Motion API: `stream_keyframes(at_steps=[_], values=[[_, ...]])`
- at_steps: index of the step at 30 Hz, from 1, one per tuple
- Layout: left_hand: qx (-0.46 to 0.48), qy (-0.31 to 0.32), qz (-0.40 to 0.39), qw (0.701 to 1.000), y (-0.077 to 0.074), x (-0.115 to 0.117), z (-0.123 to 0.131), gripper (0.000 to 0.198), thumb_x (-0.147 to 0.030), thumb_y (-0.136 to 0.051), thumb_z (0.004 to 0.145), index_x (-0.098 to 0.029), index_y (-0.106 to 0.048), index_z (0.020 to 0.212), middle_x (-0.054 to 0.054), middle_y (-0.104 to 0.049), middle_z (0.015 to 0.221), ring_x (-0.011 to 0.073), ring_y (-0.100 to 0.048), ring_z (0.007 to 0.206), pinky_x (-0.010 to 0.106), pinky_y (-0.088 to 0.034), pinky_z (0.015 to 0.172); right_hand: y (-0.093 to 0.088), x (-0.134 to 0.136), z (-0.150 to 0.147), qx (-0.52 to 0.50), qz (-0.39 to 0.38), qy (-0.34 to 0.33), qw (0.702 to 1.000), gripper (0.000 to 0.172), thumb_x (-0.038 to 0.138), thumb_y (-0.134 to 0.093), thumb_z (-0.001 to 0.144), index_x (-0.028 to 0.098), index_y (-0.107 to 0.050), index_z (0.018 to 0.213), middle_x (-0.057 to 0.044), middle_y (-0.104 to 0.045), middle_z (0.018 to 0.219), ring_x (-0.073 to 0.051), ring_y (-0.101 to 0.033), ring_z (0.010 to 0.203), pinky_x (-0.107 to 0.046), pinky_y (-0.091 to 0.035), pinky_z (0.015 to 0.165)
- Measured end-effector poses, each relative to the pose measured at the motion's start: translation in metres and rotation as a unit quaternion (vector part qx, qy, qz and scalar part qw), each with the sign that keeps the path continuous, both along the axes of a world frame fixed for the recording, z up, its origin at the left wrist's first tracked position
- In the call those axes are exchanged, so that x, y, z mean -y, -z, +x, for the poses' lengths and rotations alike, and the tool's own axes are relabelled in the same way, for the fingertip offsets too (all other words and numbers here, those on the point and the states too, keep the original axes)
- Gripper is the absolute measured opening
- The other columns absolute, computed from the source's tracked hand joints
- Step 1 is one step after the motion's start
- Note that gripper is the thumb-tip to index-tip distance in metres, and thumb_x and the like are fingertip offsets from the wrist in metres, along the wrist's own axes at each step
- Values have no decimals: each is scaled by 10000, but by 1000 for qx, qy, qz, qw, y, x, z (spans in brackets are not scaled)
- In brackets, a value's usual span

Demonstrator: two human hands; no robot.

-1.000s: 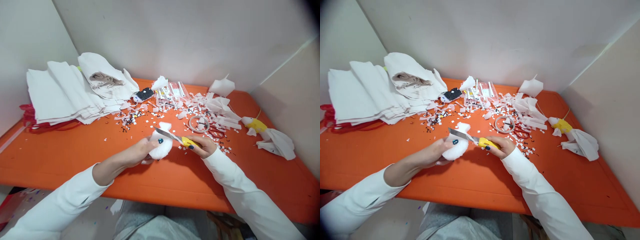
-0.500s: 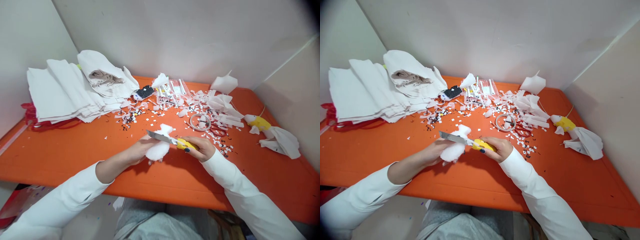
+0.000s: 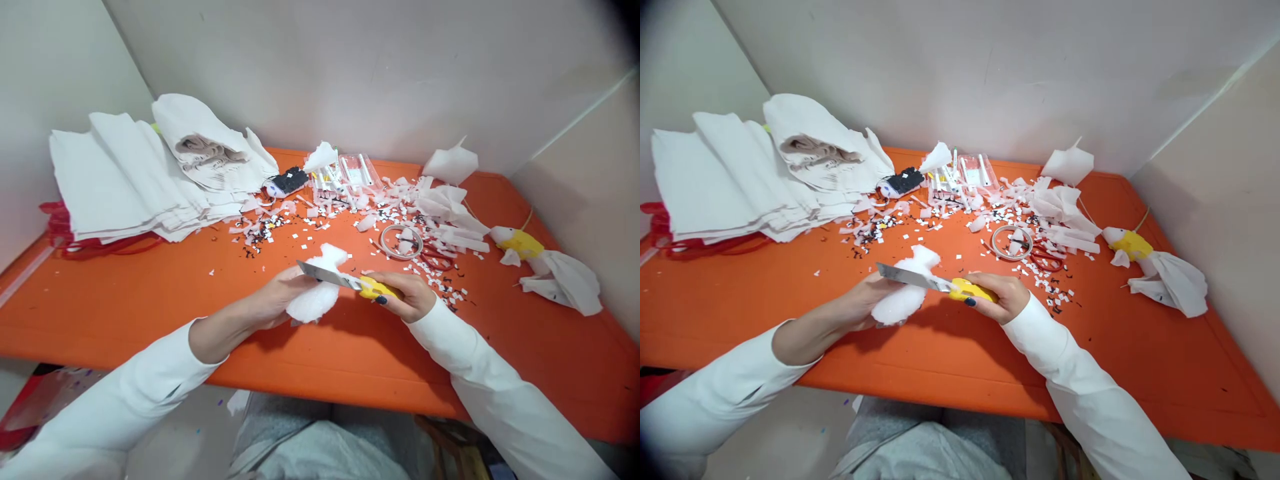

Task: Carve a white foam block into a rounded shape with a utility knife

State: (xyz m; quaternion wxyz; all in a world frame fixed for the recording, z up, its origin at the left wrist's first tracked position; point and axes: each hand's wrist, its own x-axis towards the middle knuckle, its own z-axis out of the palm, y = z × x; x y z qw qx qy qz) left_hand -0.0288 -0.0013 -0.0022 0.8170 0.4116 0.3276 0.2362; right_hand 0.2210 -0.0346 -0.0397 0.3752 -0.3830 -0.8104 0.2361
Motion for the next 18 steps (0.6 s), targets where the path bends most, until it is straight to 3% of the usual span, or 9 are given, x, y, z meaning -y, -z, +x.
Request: stream_keyframes(at_steps=[6,10,15,18], values=[[-24,-3,37,999,4,2,-2,326,-423,-764,682,-132,-666,790,9,-586,622,90,-494,481,197,-377,411,-3,-2,-1,17,-31,-11,999,385,456,-477,934,171,-682,1094,-111,-753,935,-179,-708,718,-245,-543,635],[-51,-21,21,998,3,2,-2,254,-348,-769,655,-141,-647,735,-15,-552,551,85,-481,438,192,-379,396,2,-2,2,9,-23,11,1000,356,433,-506,924,189,-689,1108,-112,-752,991,-194,-721,791,-255,-551,681],[-67,22,45,996,5,2,-4,229,-355,-657,738,-130,-674,775,17,-601,560,90,-480,412,191,-351,375,3,-2,-2,2,-17,20,1000,375,448,-505,917,180,-692,1100,-114,-755,947,-194,-715,738,-259,-543,638],[-63,7,51,997,4,2,-5,217,-352,-655,737,-139,-672,774,9,-592,549,90,-480,412,194,-354,384,0,-2,-2,-4,-23,15,1000,353,421,-494,929,174,-685,1093,-112,-753,951,-186,-713,748,-253,-543,665]])
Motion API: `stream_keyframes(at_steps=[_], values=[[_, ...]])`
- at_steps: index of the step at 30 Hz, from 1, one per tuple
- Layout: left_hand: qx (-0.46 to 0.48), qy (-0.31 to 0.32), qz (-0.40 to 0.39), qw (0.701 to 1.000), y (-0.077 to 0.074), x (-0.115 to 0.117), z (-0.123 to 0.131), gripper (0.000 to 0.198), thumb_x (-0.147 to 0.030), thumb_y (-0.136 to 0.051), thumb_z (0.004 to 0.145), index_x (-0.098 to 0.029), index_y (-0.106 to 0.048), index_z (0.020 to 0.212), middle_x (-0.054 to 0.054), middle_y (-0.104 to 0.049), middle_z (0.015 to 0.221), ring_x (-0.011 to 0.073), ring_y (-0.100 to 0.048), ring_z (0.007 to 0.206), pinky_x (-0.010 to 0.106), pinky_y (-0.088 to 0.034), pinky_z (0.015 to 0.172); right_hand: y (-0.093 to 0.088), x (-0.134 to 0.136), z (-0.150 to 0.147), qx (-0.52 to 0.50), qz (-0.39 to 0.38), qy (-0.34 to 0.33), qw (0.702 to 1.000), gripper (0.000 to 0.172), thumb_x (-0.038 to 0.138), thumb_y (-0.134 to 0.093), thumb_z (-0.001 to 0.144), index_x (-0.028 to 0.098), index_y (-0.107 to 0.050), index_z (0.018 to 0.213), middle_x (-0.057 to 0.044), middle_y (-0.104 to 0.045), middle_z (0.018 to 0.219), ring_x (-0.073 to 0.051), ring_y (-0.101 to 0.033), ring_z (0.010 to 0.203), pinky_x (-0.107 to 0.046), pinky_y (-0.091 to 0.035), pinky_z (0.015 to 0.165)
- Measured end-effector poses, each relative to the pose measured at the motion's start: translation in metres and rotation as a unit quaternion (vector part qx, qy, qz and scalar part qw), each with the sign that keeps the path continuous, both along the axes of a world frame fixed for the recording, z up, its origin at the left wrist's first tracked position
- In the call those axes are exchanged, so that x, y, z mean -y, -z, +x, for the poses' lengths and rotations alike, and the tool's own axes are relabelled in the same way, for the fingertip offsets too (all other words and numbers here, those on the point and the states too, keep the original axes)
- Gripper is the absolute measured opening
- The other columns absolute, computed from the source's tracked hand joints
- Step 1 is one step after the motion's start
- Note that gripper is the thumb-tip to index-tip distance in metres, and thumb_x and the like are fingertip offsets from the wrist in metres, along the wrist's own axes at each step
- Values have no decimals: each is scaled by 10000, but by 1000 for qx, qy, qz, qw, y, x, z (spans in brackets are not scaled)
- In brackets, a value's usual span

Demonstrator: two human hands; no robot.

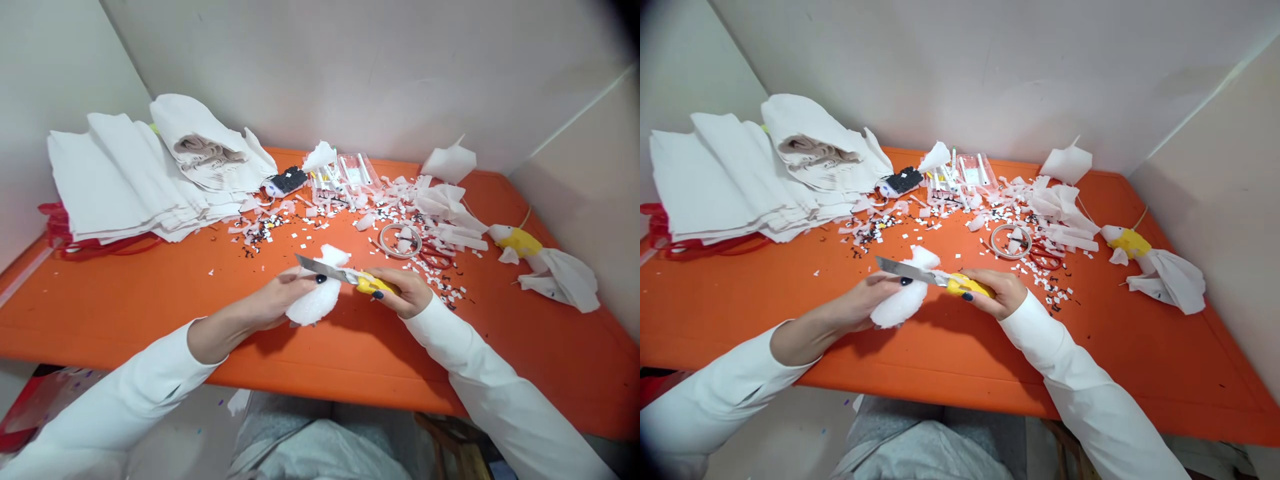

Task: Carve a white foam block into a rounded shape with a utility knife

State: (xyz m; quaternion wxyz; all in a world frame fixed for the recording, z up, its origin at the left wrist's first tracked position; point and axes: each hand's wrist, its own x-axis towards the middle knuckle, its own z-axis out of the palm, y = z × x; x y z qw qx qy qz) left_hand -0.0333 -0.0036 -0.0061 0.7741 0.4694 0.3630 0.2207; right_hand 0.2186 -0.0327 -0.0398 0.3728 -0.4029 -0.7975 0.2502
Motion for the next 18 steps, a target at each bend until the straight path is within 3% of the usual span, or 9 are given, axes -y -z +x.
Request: stream_keyframes(at_steps=[8,13,15,18], values=[[-11,4,22,1000,-2,2,3,311,-445,-643,764,-135,-657,754,0,-582,553,81,-491,420,179,-354,379,1,2,-5,27,26,33,999,361,430,-478,933,178,-660,1116,-115,-742,939,-196,-700,754,-270,-528,650],[-17,-34,2,999,-2,1,6,363,-463,-645,742,-119,-626,858,4,-591,532,91,-487,372,186,-344,341,4,3,5,16,-25,17,999,310,390,-516,916,202,-654,1120,-97,-733,945,-186,-676,728,-276,-522,652],[-19,-60,-5,998,-3,-1,7,374,-468,-636,750,-119,-598,881,8,-597,526,95,-492,365,182,-332,325,7,3,8,-19,-62,22,998,305,413,-523,907,203,-658,1084,-77,-717,862,-176,-642,648,-273,-496,579],[-29,-57,1,998,-2,-3,10,395,-502,-619,766,-126,-564,871,5,-596,515,85,-475,346,171,-326,305,9,2,7,-162,-116,39,979,355,504,-497,899,204,-636,1027,-16,-597,669,-126,-502,476,-247,-386,434]])
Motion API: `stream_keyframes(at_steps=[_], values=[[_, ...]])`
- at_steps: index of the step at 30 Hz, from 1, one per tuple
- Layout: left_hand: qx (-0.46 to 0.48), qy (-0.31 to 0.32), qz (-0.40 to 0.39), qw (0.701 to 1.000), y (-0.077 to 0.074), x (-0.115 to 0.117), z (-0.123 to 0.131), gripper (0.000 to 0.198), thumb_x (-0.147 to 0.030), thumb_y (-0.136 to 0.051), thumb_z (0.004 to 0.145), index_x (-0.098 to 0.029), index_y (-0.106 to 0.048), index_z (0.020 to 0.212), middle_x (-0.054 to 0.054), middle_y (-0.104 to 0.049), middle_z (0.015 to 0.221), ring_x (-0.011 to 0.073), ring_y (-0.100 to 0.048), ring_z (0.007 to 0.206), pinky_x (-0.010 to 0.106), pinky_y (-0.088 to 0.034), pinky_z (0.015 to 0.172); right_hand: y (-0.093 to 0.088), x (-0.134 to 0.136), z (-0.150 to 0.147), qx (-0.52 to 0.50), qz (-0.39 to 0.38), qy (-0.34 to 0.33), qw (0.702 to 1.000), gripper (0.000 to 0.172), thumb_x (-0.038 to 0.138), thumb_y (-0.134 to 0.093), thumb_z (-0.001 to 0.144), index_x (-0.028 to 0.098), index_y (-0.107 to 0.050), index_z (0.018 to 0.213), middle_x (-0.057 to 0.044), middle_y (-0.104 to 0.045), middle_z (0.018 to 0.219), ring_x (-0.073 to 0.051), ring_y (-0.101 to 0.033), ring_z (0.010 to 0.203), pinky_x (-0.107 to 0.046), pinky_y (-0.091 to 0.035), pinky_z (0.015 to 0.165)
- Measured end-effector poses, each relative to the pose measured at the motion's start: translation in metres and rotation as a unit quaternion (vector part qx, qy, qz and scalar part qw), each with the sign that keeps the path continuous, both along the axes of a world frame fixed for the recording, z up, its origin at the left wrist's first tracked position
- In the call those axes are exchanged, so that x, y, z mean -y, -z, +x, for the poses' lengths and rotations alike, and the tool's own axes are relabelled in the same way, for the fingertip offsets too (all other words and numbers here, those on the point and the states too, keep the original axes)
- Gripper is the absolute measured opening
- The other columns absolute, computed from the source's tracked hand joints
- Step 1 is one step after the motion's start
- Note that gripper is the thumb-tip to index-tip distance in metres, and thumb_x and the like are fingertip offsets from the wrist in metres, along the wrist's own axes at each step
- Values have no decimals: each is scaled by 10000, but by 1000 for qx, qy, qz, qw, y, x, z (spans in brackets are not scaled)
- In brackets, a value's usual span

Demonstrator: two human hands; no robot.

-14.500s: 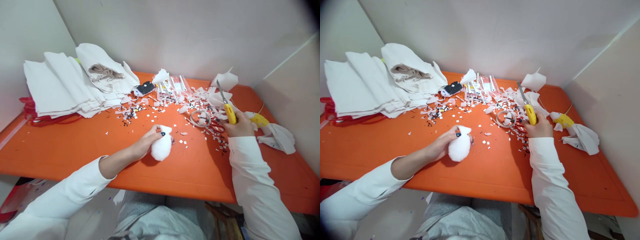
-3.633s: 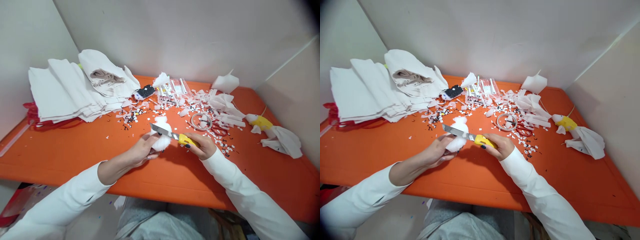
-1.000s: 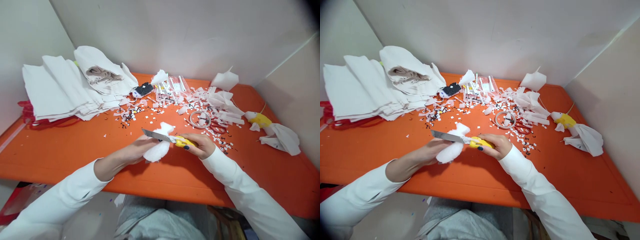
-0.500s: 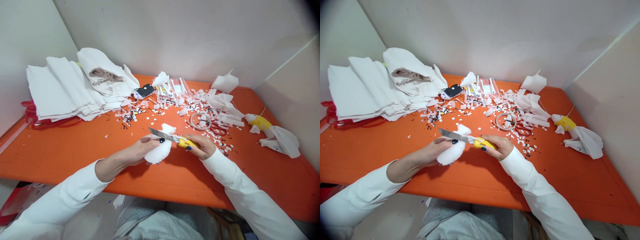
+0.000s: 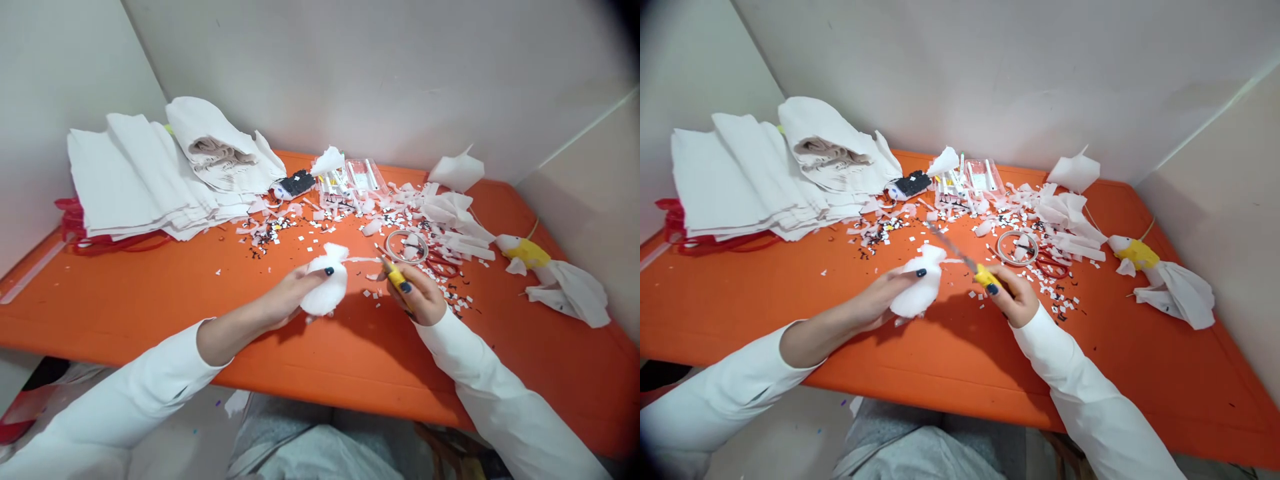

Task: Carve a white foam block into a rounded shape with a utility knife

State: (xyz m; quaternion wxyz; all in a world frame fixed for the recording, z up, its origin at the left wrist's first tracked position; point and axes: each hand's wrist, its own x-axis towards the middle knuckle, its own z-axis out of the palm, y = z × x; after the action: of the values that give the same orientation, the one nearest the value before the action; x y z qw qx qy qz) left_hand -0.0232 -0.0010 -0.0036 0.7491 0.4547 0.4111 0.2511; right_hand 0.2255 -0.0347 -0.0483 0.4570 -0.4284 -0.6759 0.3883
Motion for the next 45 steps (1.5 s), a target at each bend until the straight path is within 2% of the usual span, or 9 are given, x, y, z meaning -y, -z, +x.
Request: stream_keyframes(at_steps=[3,6,12,23,29,32,34,40,45], values=[[-27,38,21,999,3,1,2,422,-521,-594,798,-134,-525,953,-5,-605,529,83,-478,338,166,-351,306,-1,0,-10,-96,-18,77,992,346,502,-620,824,232,-592,1039,8,-567,741,-84,-419,457,-232,-344,410],[-59,65,50,995,8,5,4,439,-533,-566,829,-158,-459,1029,-21,-614,549,89,-503,344,161,-370,309,-4,-1,-23,-53,-35,130,989,390,375,-741,751,241,-563,1071,-33,-633,984,-85,-499,548,-246,-438,498],[-128,65,90,986,9,12,5,390,-524,-551,846,-187,-430,1001,-46,-579,521,104,-512,325,143,-312,264,-6,0,-38,-3,-19,71,997,300,313,-721,773,221,-546,999,-33,-696,892,-178,-655,857,-362,-514,846],[-149,52,108,982,10,2,3,399,-495,-587,827,-199,-448,1057,-43,-580,565,109,-519,378,163,-345,315,-18,-2,-23,-47,-26,200,978,235,306,-709,755,224,-565,921,15,-648,781,-103,-579,574,-243,-506,523],[45,-22,-16,999,6,-5,2,436,-329,-651,732,-124,-566,1107,100,-699,929,152,-634,707,221,-487,576,-27,-15,34,18,0,408,913,315,299,-762,681,210,-587,927,-47,-673,855,-209,-648,778,-337,-537,679],[115,2,-69,991,4,-5,-1,431,-289,-617,739,-108,-593,1129,158,-701,1069,184,-639,825,249,-491,665,-31,-19,70,224,3,514,828,225,199,-665,730,214,-644,953,-92,-702,941,-265,-644,834,-418,-488,785],[149,33,-97,984,5,-5,-3,457,-305,-576,775,-118,-578,1192,167,-700,1102,184,-639,831,259,-486,691,-31,-20,85,255,6,544,800,234,179,-649,725,203,-654,957,-102,-704,923,-265,-637,811,-418,-472,786],[213,4,-148,966,8,-9,-2,440,-348,-463,845,-122,-560,1209,156,-681,1134,235,-645,975,336,-506,805,-25,-18,55,74,20,442,894,334,289,-742,665,193,-619,960,-12,-631,767,-160,-570,626,-308,-485,625],[198,-6,-130,971,7,-5,-1,332,-326,-574,843,-147,-548,1121,118,-680,1037,254,-670,967,335,-530,774,-16,-8,5,26,15,210,977,294,396,-658,805,216,-590,1027,-46,-658,891,-183,-630,797,-316,-522,726]])
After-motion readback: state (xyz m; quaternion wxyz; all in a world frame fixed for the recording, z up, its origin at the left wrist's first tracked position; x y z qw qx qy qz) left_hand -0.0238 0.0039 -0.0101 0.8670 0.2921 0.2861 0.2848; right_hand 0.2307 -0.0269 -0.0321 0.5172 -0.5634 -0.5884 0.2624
